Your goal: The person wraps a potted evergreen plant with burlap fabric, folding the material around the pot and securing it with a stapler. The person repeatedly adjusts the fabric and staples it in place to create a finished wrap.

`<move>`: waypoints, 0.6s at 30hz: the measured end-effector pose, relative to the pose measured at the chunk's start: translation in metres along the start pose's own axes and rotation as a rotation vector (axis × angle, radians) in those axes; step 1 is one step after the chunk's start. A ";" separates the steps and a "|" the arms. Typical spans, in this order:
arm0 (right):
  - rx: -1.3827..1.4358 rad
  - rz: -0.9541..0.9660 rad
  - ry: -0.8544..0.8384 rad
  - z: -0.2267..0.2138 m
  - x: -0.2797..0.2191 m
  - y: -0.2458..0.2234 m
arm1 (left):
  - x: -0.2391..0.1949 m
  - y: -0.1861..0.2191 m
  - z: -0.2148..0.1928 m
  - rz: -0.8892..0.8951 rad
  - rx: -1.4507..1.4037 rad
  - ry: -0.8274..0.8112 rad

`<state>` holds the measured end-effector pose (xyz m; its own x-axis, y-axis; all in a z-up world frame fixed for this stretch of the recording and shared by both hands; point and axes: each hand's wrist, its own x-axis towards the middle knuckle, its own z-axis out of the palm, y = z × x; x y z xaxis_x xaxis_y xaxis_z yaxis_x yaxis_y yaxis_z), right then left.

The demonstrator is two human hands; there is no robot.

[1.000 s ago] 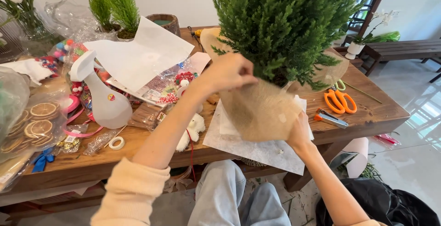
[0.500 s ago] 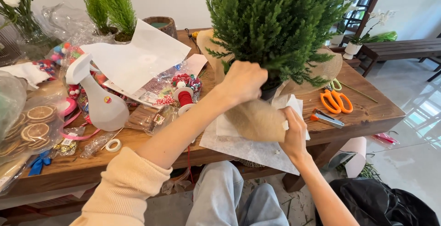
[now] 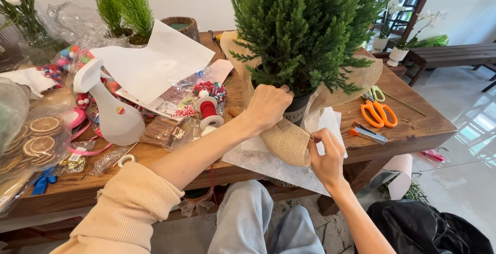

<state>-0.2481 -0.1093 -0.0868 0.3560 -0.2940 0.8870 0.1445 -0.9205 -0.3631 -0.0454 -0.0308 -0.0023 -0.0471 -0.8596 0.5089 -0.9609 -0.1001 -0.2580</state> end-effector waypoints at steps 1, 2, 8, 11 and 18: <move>0.000 -0.001 -0.001 -0.001 -0.001 -0.002 | 0.001 0.000 -0.002 -0.001 0.000 0.001; 0.002 0.000 0.006 -0.001 -0.001 -0.003 | 0.001 0.000 -0.004 0.002 0.007 0.012; -0.005 -0.004 0.044 -0.005 -0.003 -0.009 | 0.009 -0.014 0.008 0.001 0.062 0.026; -0.016 0.000 0.058 0.000 0.005 -0.006 | 0.007 -0.017 -0.006 0.007 0.068 0.016; 0.038 -0.020 0.113 0.027 0.060 -0.009 | -0.030 -0.029 -0.076 -0.188 -0.653 0.528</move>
<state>-0.2028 -0.1115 -0.0381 0.2462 -0.3048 0.9201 0.1858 -0.9168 -0.3534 -0.0367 0.0363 0.0524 0.1638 -0.4960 0.8527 -0.9222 0.2300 0.3109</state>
